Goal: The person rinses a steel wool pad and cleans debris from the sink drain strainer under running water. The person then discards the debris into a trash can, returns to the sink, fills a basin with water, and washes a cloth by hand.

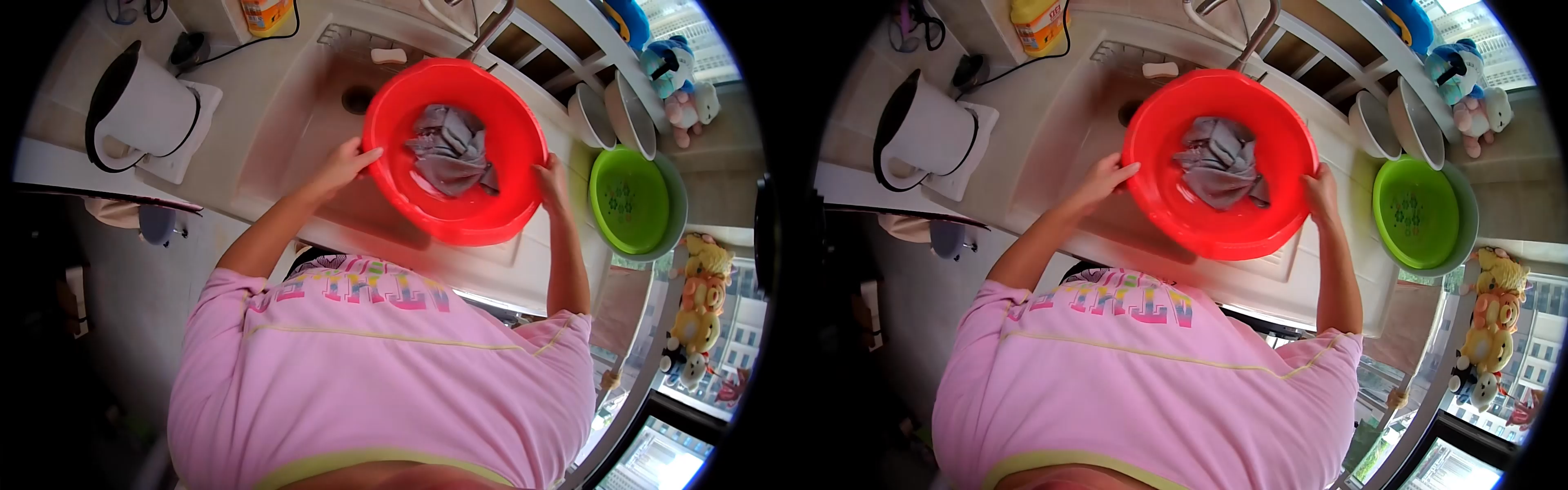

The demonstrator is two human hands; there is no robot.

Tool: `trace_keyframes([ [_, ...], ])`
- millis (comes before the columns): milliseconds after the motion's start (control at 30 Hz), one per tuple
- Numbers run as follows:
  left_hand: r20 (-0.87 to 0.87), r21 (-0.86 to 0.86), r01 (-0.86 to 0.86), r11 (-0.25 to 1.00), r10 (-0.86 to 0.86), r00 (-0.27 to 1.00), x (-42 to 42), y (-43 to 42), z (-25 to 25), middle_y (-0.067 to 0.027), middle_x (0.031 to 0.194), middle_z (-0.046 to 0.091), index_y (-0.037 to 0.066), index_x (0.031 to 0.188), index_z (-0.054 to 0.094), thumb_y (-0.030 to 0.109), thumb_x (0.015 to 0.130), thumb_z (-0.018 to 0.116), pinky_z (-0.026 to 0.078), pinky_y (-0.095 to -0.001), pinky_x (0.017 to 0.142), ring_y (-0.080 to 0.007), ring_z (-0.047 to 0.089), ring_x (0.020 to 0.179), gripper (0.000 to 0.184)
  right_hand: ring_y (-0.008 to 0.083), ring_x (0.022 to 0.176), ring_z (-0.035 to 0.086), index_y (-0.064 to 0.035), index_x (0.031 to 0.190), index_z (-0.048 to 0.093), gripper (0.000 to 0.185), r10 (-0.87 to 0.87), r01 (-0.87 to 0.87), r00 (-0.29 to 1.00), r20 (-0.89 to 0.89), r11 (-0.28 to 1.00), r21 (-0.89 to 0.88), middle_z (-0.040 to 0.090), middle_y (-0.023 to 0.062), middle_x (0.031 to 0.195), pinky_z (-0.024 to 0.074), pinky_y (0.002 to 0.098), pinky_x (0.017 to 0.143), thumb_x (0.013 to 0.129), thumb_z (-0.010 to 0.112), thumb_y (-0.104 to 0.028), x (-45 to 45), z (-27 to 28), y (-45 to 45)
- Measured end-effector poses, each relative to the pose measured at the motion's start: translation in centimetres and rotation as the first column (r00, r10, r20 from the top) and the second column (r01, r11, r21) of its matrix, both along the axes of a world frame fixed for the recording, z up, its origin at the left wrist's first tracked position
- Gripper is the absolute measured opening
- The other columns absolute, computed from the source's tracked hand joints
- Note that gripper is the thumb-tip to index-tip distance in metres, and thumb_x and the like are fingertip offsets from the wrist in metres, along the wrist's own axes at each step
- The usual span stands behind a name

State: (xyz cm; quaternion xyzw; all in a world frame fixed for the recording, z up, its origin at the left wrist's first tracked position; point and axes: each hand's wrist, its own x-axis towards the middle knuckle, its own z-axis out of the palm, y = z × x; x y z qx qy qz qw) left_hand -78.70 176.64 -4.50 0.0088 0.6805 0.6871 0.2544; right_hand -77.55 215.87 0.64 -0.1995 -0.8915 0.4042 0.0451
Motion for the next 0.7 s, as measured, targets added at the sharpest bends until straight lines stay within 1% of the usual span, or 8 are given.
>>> trace_keyframes([
  [33,0.017,-0.028,-0.015,0.999,0.016,1.0,0.5,-1.7,0.3,-0.0019,0.077,0.055,0.006,0.092,0.051,0.031,0.081,0.057,0.039,-0.0189,0.054,-0.0067,0.049,0.063,0.028,0.0196,0.071,0.056,0.0035,0.089,0.052,0.023,0.026,-0.04,0.996,-0.087,0.986,-0.165,0.059,0.013,0.079,0.0445,0.0304,0.064,0.068,0.054,-0.004,-0.2,0.2,-2.5],
  [67,0.035,-0.057,-0.031,0.998,0.033,0.999,0.8,-3.3,0.4,-0.0014,0.076,0.055,0.006,0.091,0.051,0.031,0.081,0.057,0.039,-0.0186,0.053,-0.0063,0.048,0.062,0.028,0.019,0.069,0.055,0.0032,0.087,0.052,0.021,0.069,-0.083,0.992,-0.103,0.988,-0.134,0.058,0.0119,0.076,0.0437,0.0303,0.062,0.068,0.054,-0.005,-2.1,-3.9,-0.8],
  [167,0.03,-0.064,-0.087,0.994,0.089,0.996,1.1,-7.4,-0.8,-0.0008,0.075,0.055,0.005,0.09,0.051,0.029,0.081,0.058,0.037,-0.0185,0.052,-0.0058,0.047,0.06,0.026,0.0218,0.069,0.056,0.0041,0.082,0.051,0.019,0.113,-0.118,0.993,-0.045,0.985,-0.123,0.057,0.0158,0.073,0.0433,0.0337,0.06,0.068,0.052,-0.008,-3.9,-1.3,-8.0],
  [300,0.039,-0.194,-0.158,0.968,0.169,0.985,2.1,-10.1,-2.7,-0.0005,0.073,0.055,0.005,0.089,0.052,0.025,0.08,0.059,0.037,-0.0186,0.051,-0.0055,0.045,0.058,0.023,0.037,0.075,0.056,0.003,0.091,0.049,0.027,0.285,-0.279,0.959,-0.012,0.946,0.165,0.058,0.0239,0.08,0.0435,0.0407,0.068,0.068,0.053,-0.01,-8.2,-7.9,-10.5],
  [333,0.056,-0.21,-0.176,0.962,0.191,0.98,2.2,-10.6,-3.7,-0.0006,0.073,0.055,0.004,0.089,0.052,0.024,0.08,0.06,0.037,-0.0186,0.05,-0.0055,0.045,0.058,0.022,0.0281,0.074,0.058,0.0027,0.09,0.051,0.024,0.302,-0.289,0.951,-0.072,0.945,0.154,0.059,0.019,0.079,0.044,0.035,0.067,0.07,0.053,-0.009,-8.8,-10.0,-11.2],
  [467,0.164,-0.294,-0.178,0.939,0.233,0.959,2.1,-12.1,-6.7,-0.0007,0.071,0.055,0.004,0.085,0.054,0.02,0.079,0.061,0.039,-0.0187,0.047,-0.0063,0.045,0.054,0.019,0.034,0.083,0.057,0.0005,0.092,0.051,0.026,0.368,-0.364,0.93,0.006,0.915,0.173,0.059,0.0209,0.086,0.0429,0.0389,0.073,0.07,0.054,-0.014,-10.7,-14.2,-13.6],
  [567,0.259,-0.325,-0.107,0.94,0.197,0.945,1.3,-12.3,-7.9,-0.0022,0.068,0.057,0.002,0.083,0.057,0.018,0.079,0.061,0.041,-0.0197,0.046,-0.0078,0.05,0.056,0.016,0.037,0.086,0.055,-0.0002,0.094,0.05,0.029,0.392,-0.403,0.915,0.093,0.895,0.19,0.058,0.0225,0.089,0.0423,0.0411,0.075,0.071,0.054,-0.018,-11.6,-16.2,-14.2],
  [700,0.394,-0.589,0.251,0.768,0.001,0.919,0.4,-11.7,-6.8,-0.0078,0.065,0.059,0.0,0.082,0.059,0.021,0.081,0.058,0.043,-0.0247,0.044,-0.0125,0.055,0.052,0.021,0.0406,0.091,0.052,-0.0005,0.099,0.046,0.037,0.409,-0.475,0.875,0.259,0.83,0.294,0.053,0.0243,0.098,0.0415,0.0448,0.077,0.073,0.057,-0.023,-11.6,-18.9,-14.0],
])
